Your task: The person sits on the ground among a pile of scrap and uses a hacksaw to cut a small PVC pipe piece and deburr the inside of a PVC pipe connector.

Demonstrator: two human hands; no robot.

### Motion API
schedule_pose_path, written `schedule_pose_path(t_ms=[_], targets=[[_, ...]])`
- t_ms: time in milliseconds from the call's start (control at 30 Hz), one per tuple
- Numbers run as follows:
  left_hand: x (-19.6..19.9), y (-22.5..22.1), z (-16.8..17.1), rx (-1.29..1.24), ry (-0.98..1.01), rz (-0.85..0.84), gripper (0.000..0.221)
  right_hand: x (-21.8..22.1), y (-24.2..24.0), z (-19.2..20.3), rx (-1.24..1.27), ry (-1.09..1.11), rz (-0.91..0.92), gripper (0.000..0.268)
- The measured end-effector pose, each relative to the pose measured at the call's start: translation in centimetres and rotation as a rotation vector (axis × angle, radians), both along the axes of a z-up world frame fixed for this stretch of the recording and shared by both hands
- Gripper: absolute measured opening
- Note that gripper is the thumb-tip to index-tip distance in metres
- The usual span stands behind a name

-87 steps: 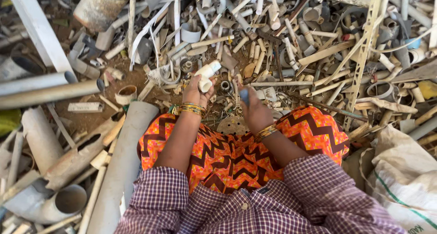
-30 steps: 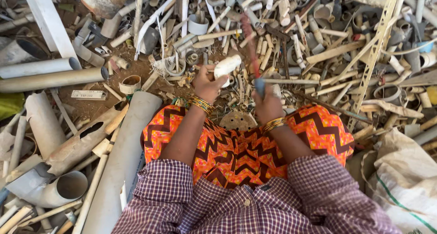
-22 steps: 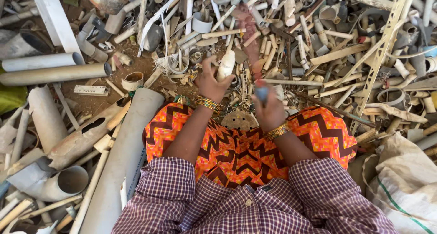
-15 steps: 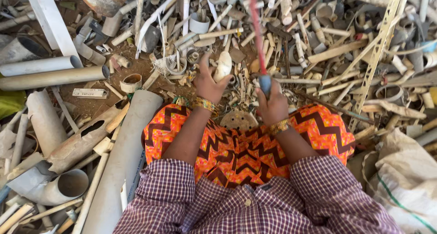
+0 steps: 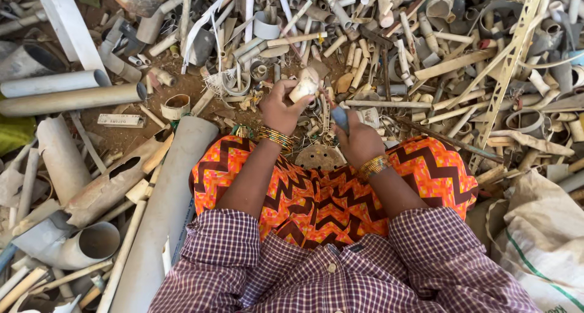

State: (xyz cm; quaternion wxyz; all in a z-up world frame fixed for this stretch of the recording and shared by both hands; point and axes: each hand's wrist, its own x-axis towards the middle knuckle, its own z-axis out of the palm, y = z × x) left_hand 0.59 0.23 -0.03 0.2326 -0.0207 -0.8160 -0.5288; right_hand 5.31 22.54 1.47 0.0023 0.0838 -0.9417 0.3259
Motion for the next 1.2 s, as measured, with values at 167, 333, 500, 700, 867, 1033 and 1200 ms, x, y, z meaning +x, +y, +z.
schedule_pose_path(t_ms=[167, 333, 500, 700, 867, 1033, 1200], targets=[[-0.5, -0.5, -0.2, -0.122, 0.068, 0.082, 0.052, -0.2, 0.0, -0.2, -0.178, -0.12, -0.13, 0.057], [-1.7, -0.4, -3.8, -0.153, -0.069, 0.061, 0.053, -1.3, 0.5, -2.4, 0.126, -0.068, 0.066, 0.052], [-4.7, 2.1, -7.0, 0.373, -0.381, -0.006, 0.061, -2.0, 3.3, -6.1, 0.039, 0.052, -0.093, 0.055], [-7.5, 3.6, -9.7, -0.277, -0.258, 0.108, 0.067, -5.2, 3.5, -9.8, 0.288, 0.09, 0.078, 0.064], [-8.5, 5.0, -10.5, -0.039, -0.128, 0.135, 0.056, -5.3, 4.4, -9.0, 0.026, 0.218, -0.131, 0.057], [-10.4, 5.3, -11.7, 0.095, -0.082, 0.179, 0.053, -6.2, 3.5, -10.0, 0.127, 0.115, -0.079, 0.055], [-11.0, 4.6, -11.7, 0.488, 0.007, 0.034, 0.032, -5.1, 4.7, -9.8, 0.046, 0.198, -0.009, 0.053]])
